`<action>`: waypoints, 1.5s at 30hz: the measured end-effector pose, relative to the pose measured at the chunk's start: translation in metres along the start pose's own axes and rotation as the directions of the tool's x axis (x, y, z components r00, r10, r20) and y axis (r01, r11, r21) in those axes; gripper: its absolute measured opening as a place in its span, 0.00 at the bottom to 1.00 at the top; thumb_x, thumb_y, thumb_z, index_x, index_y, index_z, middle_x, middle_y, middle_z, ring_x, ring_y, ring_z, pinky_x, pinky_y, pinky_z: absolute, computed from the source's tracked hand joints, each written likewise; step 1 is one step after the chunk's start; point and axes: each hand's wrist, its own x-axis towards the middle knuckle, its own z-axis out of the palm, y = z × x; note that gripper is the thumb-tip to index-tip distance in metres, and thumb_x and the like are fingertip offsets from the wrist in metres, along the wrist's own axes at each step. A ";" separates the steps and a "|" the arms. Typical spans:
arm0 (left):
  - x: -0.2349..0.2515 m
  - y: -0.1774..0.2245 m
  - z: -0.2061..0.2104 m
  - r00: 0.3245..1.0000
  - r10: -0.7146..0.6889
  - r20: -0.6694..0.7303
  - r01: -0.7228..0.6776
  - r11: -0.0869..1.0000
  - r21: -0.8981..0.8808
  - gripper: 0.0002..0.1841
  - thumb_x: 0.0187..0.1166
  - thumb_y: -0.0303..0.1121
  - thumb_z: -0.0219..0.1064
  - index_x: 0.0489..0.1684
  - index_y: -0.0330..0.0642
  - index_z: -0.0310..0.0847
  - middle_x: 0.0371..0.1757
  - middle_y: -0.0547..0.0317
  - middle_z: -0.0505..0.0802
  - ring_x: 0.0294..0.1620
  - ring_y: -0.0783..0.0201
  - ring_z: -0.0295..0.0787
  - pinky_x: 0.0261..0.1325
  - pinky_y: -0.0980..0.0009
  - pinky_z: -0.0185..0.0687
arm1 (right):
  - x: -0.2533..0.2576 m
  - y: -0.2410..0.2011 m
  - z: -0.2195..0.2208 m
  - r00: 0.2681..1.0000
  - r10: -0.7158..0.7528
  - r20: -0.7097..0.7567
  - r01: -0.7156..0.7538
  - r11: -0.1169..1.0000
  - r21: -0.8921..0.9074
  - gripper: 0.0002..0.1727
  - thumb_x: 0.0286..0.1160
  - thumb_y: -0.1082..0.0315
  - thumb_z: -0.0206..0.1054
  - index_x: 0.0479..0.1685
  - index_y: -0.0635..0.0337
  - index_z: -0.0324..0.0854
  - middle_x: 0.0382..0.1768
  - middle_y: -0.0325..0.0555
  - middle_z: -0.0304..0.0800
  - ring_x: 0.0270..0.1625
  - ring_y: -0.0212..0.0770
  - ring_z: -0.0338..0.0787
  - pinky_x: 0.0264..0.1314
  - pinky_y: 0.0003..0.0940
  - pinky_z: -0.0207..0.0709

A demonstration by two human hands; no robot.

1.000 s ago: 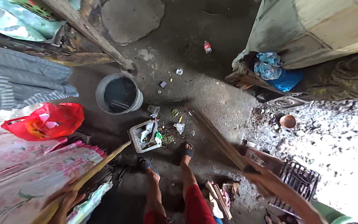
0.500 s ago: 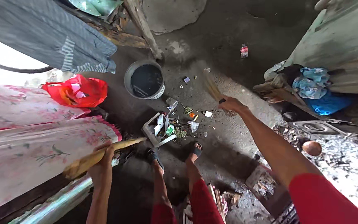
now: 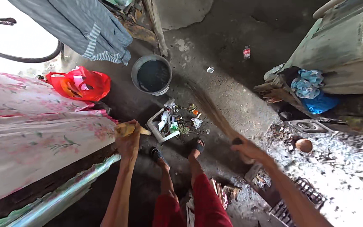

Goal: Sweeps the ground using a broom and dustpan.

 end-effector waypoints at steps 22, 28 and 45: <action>-0.006 -0.099 -0.141 0.904 0.284 0.318 -0.208 0.945 -0.252 0.15 0.73 0.21 0.68 0.54 0.17 0.79 0.55 0.43 0.91 0.60 0.71 0.86 0.67 0.74 0.80 | -0.247 0.160 0.222 0.967 0.255 -0.003 -0.199 0.761 0.617 0.51 0.74 0.66 0.66 0.96 0.38 0.38 0.47 0.51 0.84 0.30 0.39 0.84 0.30 0.38 0.80; -0.016 -0.105 -0.129 0.762 0.421 0.493 -0.333 0.907 -0.259 0.13 0.73 0.22 0.69 0.50 0.20 0.84 0.59 0.42 0.91 0.64 0.65 0.87 0.71 0.67 0.81 | -0.114 0.090 0.325 0.966 0.256 0.029 -0.139 0.424 0.895 0.08 0.83 0.68 0.60 0.49 0.65 0.77 0.23 0.41 0.80 0.22 0.34 0.80 0.26 0.32 0.79; -0.009 -0.089 -0.095 0.736 0.424 0.528 -0.477 0.878 -0.040 0.14 0.73 0.30 0.72 0.52 0.31 0.89 0.55 0.44 0.94 0.60 0.53 0.91 0.68 0.52 0.82 | -0.280 0.122 0.231 0.979 0.161 0.126 -0.204 0.824 0.529 0.56 0.67 0.67 0.69 0.96 0.32 0.35 0.40 0.50 0.85 0.22 0.39 0.81 0.22 0.37 0.78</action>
